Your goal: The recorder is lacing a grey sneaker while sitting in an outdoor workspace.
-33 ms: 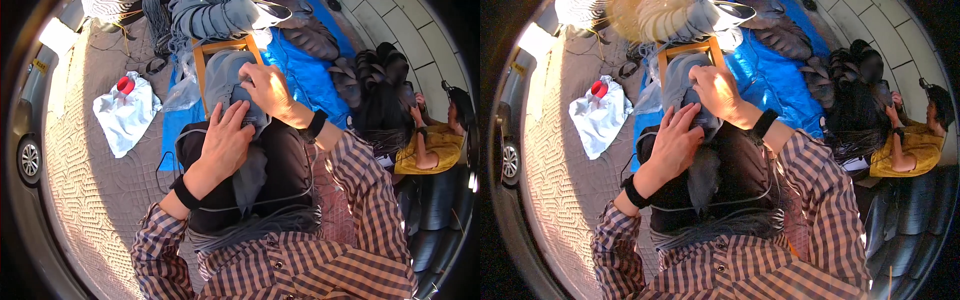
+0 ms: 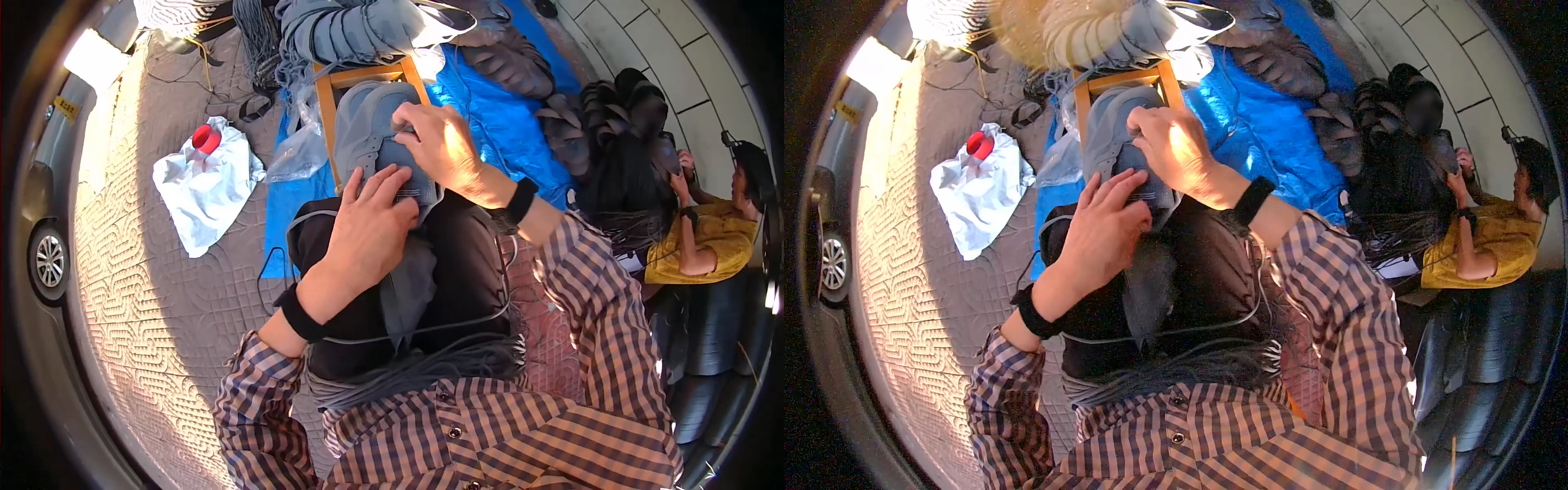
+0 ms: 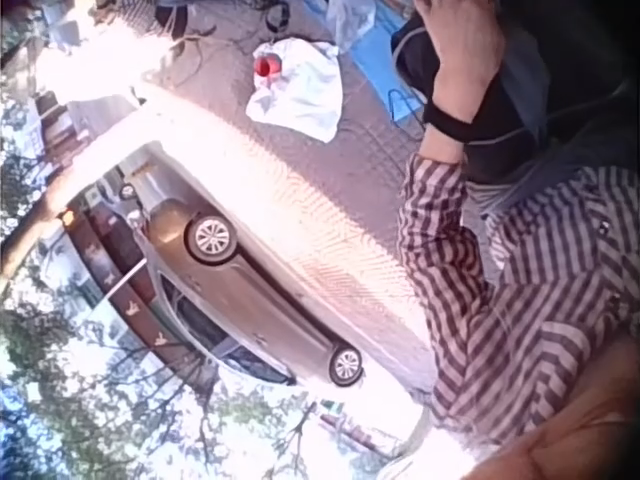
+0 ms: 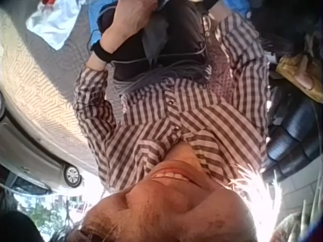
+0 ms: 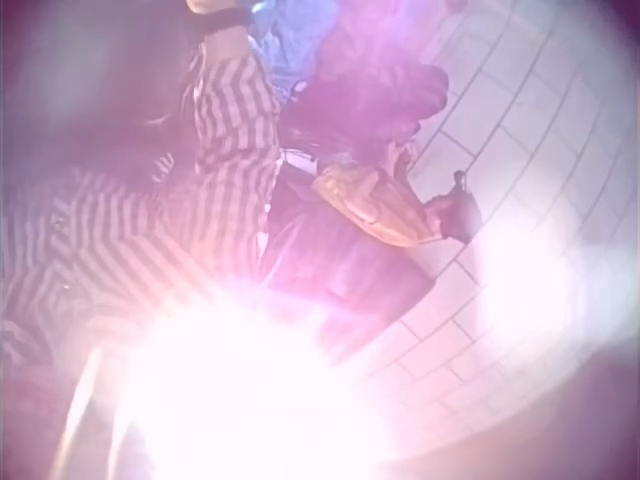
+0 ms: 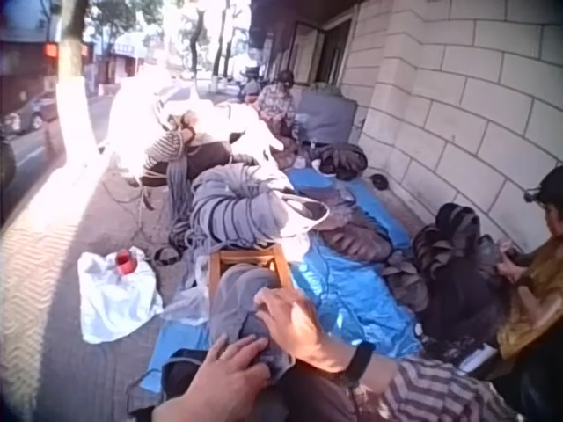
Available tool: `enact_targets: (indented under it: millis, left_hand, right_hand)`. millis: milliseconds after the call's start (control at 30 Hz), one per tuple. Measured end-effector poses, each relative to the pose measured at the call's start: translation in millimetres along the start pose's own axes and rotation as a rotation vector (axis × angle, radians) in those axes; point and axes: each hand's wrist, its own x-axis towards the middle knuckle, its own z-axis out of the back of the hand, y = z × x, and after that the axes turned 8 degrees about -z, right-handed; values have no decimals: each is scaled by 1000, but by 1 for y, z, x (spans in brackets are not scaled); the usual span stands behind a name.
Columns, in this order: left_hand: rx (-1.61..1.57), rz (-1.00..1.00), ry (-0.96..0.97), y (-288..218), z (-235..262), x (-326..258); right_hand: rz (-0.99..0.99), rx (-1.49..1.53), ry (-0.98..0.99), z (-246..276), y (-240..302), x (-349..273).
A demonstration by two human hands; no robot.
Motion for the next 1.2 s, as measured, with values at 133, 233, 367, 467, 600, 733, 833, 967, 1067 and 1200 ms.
enact_targets:
  millis: [133,233,367,467,600,733,833,967,1067,1200]
  left_hand:
    - [-336,388,-311,20,10,17]
    - [-847,650,-372,44,17,30]
    - [-1124,702,-474,14,22,47]
    - [-1099,674,-368,-1,14,50]
    - [-1110,710,-148,-1,18,55]
    - [-835,646,-208,20,18,57]
    - [-1005,731,-198,3,11,64]
    - [-1026,732,-107,-8,1,67]
    - [-1033,778,-26,-4,4,70]
    - [-75,466,-197,35,3,62]
  right_hand:
    - [-152,47,126,27,-2,-4]
    - [-224,156,-102,45,5,-2]
    - [-653,938,255,50,30,-30]
    - [-638,1065,174,37,27,-50]
    - [-720,1232,310,34,15,-58]
    - [-811,1588,231,38,11,-57]
    - [-747,1280,142,44,8,-59]
    - [-575,1156,225,41,10,-58]
    - [-563,1177,123,27,3,-58]
    - [-740,1349,139,50,-7,-58]
